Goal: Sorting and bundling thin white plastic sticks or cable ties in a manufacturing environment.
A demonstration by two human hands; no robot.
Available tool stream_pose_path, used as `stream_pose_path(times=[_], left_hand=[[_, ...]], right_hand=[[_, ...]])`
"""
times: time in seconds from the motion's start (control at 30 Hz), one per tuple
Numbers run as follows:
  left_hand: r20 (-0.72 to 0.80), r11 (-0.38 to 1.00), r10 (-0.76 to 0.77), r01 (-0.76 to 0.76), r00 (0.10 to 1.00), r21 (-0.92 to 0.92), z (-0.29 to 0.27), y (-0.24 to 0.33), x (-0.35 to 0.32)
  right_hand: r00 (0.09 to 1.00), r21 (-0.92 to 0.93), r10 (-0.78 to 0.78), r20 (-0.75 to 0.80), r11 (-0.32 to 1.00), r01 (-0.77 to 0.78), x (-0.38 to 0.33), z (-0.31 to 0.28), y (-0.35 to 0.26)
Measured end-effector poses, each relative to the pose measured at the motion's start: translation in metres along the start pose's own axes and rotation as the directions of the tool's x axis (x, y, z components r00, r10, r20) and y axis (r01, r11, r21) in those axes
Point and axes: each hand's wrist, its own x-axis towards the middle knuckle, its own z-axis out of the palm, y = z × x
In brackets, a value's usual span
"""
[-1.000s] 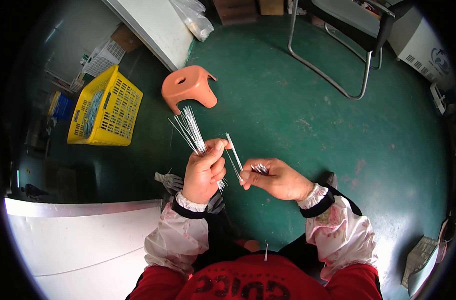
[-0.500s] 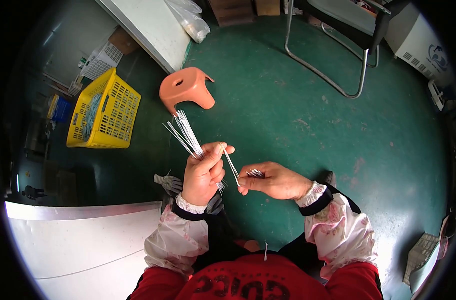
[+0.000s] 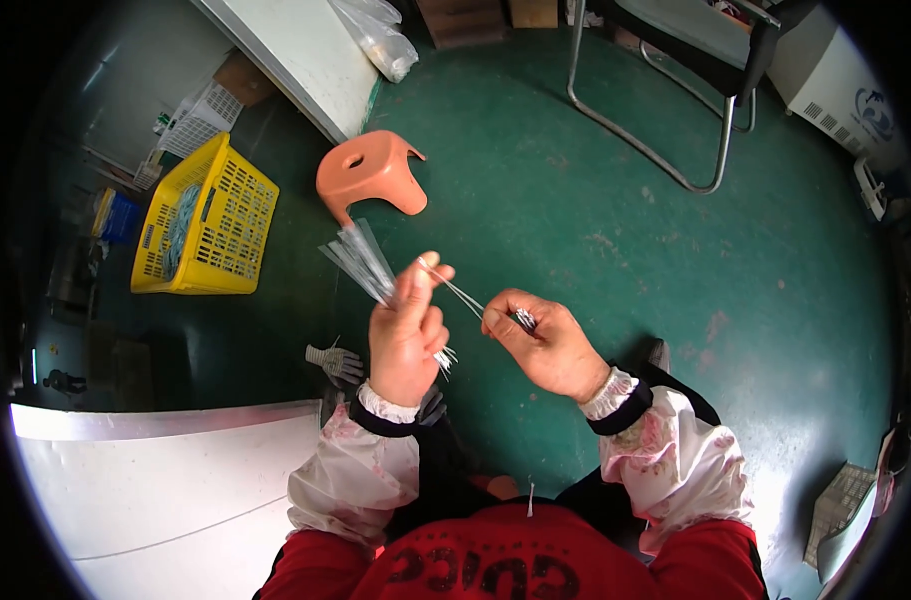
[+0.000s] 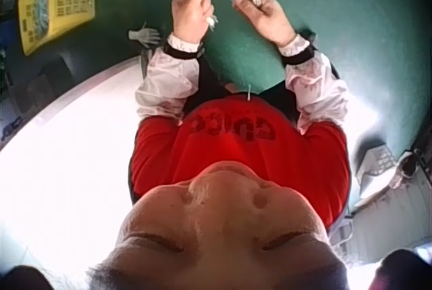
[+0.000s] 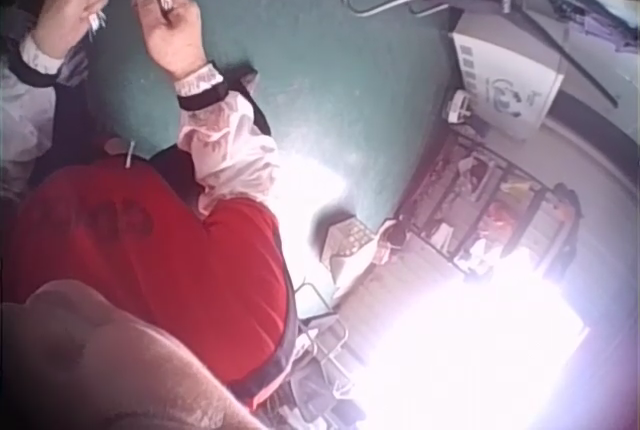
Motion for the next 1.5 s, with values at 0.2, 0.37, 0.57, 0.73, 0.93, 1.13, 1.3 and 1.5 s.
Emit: stream_pose_path(times=[0.2, 0.37, 0.57, 0.73, 0.93, 1.13, 1.3, 1.5], left_hand=[[0.040, 0.990, -0.117, 0.114, 0.992, 0.084, 0.000, -0.023, -0.007], [0.006, 0.994, -0.096, 0.096, 0.995, 0.055, 0.003, -0.023, -0.006], [-0.032, 0.997, -0.024, 0.026, 0.999, 0.077, 0.003, -0.025, -0.003], [-0.053, 0.990, 0.056, -0.048, 0.997, 0.133, 0.009, -0.029, -0.007], [-0.034, 0.991, 0.020, -0.015, 0.999, 0.129, 0.005, -0.028, -0.006], [0.032, 0.991, -0.111, 0.108, 0.993, 0.072, -0.002, -0.023, -0.001], [0.012, 0.994, -0.071, 0.070, 0.997, 0.089, 0.002, -0.025, -0.003], [-0.009, 0.993, -0.029, 0.030, 1.000, 0.113, 0.005, -0.031, -0.005]], right_hand=[[1.000, -0.018, 0.022, -0.001, 1.000, -0.022, 0.001, -0.004, 0.000], [1.000, -0.013, -0.004, -0.028, 1.000, 0.003, 0.001, -0.003, 0.004], [0.970, -0.415, -0.197, -0.145, 0.902, 0.121, -0.001, 0.002, -0.015], [0.909, -0.567, -0.358, -0.212, 0.803, 0.183, -0.003, 0.007, -0.008], [0.862, -0.671, -0.477, -0.173, 0.697, 0.251, -0.003, 0.006, -0.004], [0.880, -0.616, -0.433, -0.193, 0.752, 0.235, -0.002, 0.004, -0.008], [0.900, -0.590, -0.386, -0.203, 0.781, 0.202, -0.003, 0.001, -0.010], [0.877, -0.652, -0.435, -0.203, 0.728, 0.210, -0.004, 0.003, -0.009]])
